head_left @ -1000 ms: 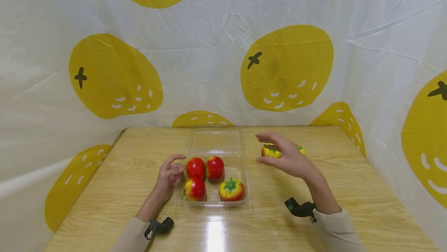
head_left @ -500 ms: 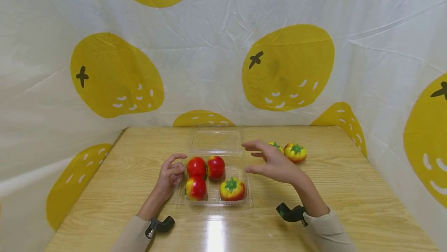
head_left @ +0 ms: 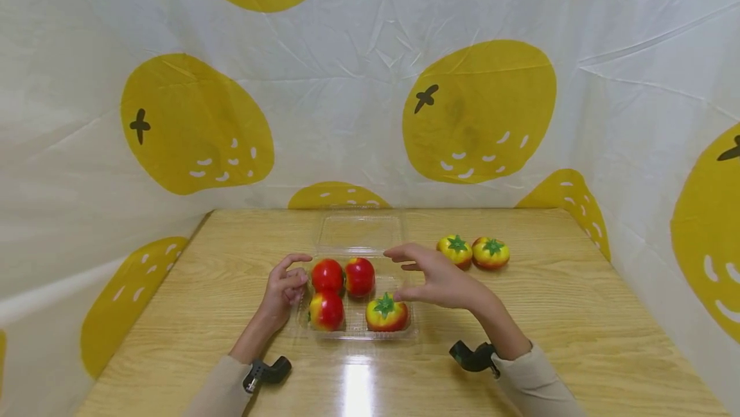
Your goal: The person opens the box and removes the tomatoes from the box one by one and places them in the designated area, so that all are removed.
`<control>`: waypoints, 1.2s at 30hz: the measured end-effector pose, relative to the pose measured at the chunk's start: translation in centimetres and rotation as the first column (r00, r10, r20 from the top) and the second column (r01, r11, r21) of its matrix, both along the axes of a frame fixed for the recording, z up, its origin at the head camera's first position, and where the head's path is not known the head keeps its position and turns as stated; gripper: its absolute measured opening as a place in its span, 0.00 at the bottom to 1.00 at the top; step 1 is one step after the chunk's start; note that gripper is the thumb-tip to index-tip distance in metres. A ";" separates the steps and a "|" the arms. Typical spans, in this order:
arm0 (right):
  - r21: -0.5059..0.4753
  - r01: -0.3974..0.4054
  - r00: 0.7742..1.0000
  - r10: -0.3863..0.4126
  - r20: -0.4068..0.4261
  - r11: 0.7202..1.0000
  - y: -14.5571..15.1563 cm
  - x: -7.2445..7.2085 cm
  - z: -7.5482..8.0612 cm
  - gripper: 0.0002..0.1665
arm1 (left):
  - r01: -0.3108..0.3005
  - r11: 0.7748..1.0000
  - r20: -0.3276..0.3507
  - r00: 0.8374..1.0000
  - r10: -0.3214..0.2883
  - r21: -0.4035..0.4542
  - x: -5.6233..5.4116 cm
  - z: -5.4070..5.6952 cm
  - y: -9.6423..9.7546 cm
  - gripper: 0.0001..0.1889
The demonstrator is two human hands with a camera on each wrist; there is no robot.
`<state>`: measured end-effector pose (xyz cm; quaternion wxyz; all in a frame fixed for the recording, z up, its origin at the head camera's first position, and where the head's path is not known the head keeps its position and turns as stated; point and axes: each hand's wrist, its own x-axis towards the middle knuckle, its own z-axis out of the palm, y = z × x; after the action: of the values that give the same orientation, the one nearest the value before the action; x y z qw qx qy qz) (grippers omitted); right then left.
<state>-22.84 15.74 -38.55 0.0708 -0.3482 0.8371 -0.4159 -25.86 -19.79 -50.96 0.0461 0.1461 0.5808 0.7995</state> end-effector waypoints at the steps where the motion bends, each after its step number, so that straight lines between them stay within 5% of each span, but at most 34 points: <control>1: 0.008 -0.010 1.000 0.010 -0.009 1.000 -0.1 -0.1 -0.1 0.39 | 0.001 1.000 0.000 1.000 -0.001 -0.001 0.0 0.0 0.0 0.17; 16: 0.243 -0.117 0.992 0.104 0.065 0.963 -2.1 -0.3 -0.4 0.43 | -0.011 1.000 0.001 1.000 0.011 0.001 0.1 -0.1 0.0 0.17; 36: 0.374 -0.171 0.985 0.144 0.098 0.912 -3.2 -0.8 -1.2 0.41 | -0.024 1.000 0.016 1.000 0.024 0.015 0.0 0.1 0.2 0.18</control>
<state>-23.66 12.49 -39.76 0.1987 -0.3798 0.8683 -0.2499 -25.86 -19.55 -50.91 0.0403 0.1331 0.5760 0.8056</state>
